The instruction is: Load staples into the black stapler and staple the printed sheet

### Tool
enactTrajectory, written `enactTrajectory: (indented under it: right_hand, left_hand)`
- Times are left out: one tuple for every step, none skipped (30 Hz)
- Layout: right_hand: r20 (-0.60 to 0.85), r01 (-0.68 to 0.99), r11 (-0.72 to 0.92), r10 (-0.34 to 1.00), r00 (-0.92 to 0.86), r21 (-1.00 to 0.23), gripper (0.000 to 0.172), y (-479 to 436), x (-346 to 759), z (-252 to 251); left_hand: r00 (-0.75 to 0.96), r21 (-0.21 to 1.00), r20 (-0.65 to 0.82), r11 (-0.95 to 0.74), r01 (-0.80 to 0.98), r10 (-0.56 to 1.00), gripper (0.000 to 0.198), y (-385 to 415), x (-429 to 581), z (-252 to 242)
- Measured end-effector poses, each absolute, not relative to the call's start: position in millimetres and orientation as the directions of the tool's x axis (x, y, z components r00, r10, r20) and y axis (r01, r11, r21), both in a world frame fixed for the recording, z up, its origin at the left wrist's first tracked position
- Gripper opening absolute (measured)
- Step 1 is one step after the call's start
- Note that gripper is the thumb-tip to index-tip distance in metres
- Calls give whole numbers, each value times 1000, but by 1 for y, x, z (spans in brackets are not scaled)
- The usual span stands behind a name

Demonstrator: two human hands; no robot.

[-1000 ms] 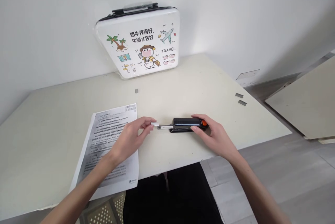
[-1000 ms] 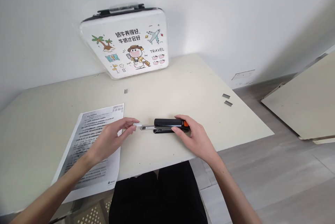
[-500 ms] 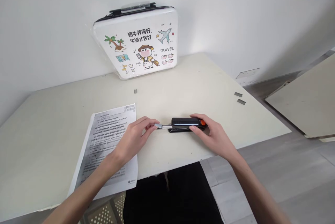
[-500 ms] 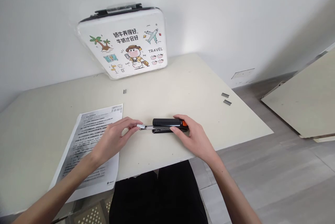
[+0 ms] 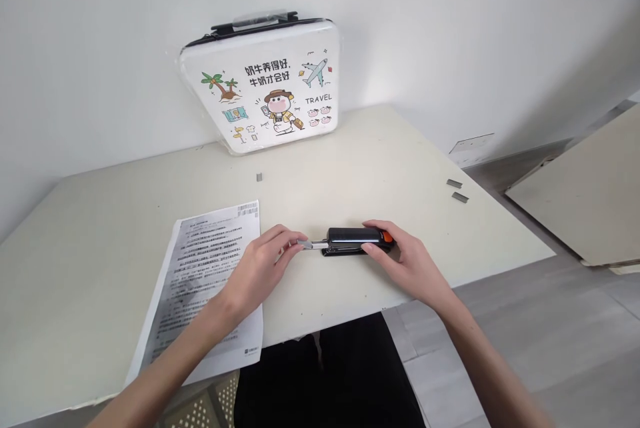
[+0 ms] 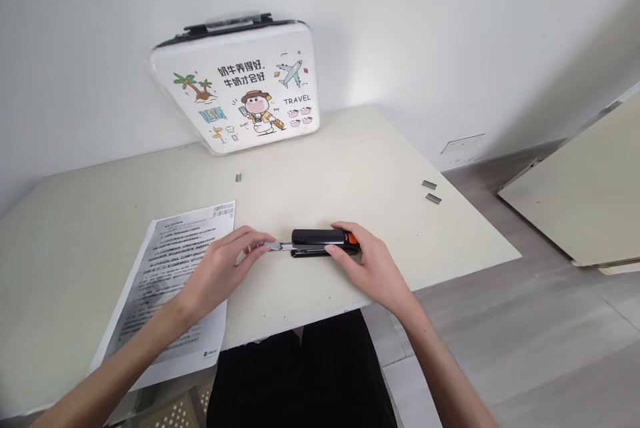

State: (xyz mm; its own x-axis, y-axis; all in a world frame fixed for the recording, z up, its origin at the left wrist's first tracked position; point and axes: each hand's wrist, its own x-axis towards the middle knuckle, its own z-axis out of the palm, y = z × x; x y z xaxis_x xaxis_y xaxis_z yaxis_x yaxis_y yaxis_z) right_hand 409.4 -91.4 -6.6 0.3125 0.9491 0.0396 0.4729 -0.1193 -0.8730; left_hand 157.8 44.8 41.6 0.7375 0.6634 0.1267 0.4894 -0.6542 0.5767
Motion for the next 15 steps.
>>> enactTrajectory:
  right_hand:
    - [39, 475, -121, 949, 313, -872, 42, -91, 409, -7]
    - [41, 477, -120, 949, 313, -870, 42, -91, 410, -7]
    - [44, 480, -118, 949, 313, -869, 43, -91, 410, -7]
    - [47, 483, -116, 949, 312, -868, 43, -91, 410, -8]
    - [50, 486, -115, 948, 313, -867, 43, -91, 410, -9]
    - [50, 486, -114, 949, 313, -866, 43, -91, 410, -9]
    - [50, 486, -114, 949, 312, -867, 44, -91, 410, -10]
    - [50, 484, -113, 949, 311, -868, 44, -91, 410, -11]
    - [49, 481, -112, 950, 309, -870, 44, -91, 410, -12]
    - [48, 478, -110, 951, 307, -871, 44, -91, 410, -13]
    - [48, 475, -108, 951, 304, -873, 44, -91, 410, -14]
    - [49, 474, -105, 952, 302, -874, 44, -91, 411, -14]
    - [52, 473, -102, 952, 301, -875, 44, -91, 411, -15]
    - [54, 473, -99, 952, 301, -876, 45, -91, 411, -16]
    - [57, 473, -97, 952, 301, -876, 45, -91, 411, -16]
  left_hand:
    - [734, 580, 127, -650, 491, 668, 26, 45, 158, 42]
    - [731, 582, 126, -647, 493, 671, 26, 44, 158, 41]
    - [732, 582, 123, -646, 494, 671, 26, 44, 157, 41]
    - [734, 581, 119, -646, 495, 669, 26, 44, 157, 41]
    - [738, 580, 117, -649, 493, 665, 25, 44, 157, 40]
    - [742, 577, 118, -654, 490, 660, 25, 44, 157, 40]
    - [745, 573, 122, -659, 486, 656, 25, 44, 157, 39]
    - [747, 569, 129, -666, 482, 652, 26, 44, 157, 39]
    - [749, 566, 136, -671, 478, 649, 26, 43, 158, 39]
    - [750, 565, 144, -676, 473, 646, 26, 43, 158, 39]
    - [750, 566, 152, -679, 468, 644, 26, 42, 159, 39]
    - [748, 568, 157, -679, 466, 645, 25, 42, 160, 39]
    - [745, 570, 162, -677, 465, 647, 25, 42, 160, 39]
    - [743, 572, 163, -676, 465, 649, 25, 42, 161, 39]
    - [741, 570, 164, -676, 467, 651, 24, 42, 161, 38]
